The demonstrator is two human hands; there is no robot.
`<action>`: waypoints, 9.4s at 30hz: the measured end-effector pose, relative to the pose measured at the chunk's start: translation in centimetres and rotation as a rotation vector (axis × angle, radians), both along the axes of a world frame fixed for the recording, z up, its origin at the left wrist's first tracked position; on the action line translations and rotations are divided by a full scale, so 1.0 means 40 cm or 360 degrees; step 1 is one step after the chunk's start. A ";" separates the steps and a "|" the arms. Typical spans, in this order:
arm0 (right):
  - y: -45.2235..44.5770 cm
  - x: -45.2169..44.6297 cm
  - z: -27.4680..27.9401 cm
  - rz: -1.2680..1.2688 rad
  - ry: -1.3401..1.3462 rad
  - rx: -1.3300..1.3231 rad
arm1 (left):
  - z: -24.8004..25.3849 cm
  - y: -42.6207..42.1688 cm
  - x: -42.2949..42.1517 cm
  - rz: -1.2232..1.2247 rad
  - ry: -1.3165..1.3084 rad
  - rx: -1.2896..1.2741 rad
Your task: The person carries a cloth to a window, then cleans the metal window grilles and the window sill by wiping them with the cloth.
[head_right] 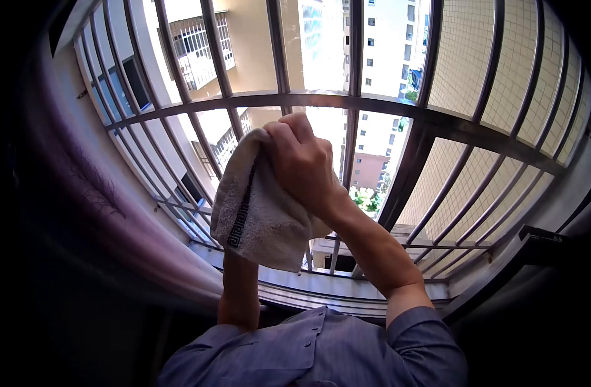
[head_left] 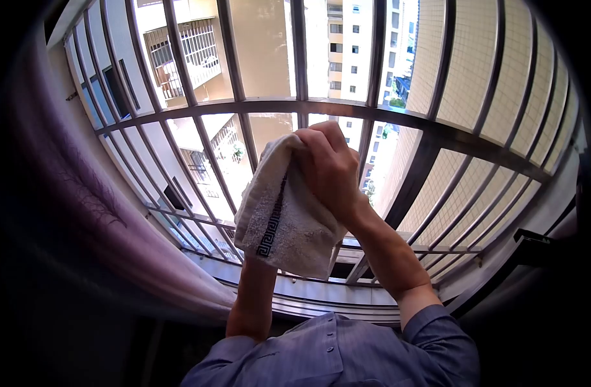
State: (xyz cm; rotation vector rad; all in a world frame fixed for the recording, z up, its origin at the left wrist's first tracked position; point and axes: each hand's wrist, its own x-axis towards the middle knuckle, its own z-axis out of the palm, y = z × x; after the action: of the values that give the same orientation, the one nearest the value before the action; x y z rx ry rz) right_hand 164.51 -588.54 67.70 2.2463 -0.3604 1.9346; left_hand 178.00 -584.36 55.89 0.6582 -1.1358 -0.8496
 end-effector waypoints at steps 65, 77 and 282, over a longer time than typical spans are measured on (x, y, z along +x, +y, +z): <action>-0.228 -0.136 0.149 -0.0399 -0.0197 0.0553 | 0.362 -0.352 0.164 0.0334 -0.0804 -0.0379; -0.226 -0.223 0.165 0.0174 -0.0314 0.0689 | 0.149 -0.177 -0.025 0.0129 -0.0771 -0.0132; -0.271 -0.133 0.081 -0.1298 0.0009 -0.0287 | 0.392 -0.173 0.620 0.0995 0.0839 -0.1048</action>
State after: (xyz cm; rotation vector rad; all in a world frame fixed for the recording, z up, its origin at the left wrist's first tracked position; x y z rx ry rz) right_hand 159.19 -599.38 70.94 1.6062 -0.8890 1.4418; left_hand 202.80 -591.27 71.58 0.1834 -0.6025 -0.0678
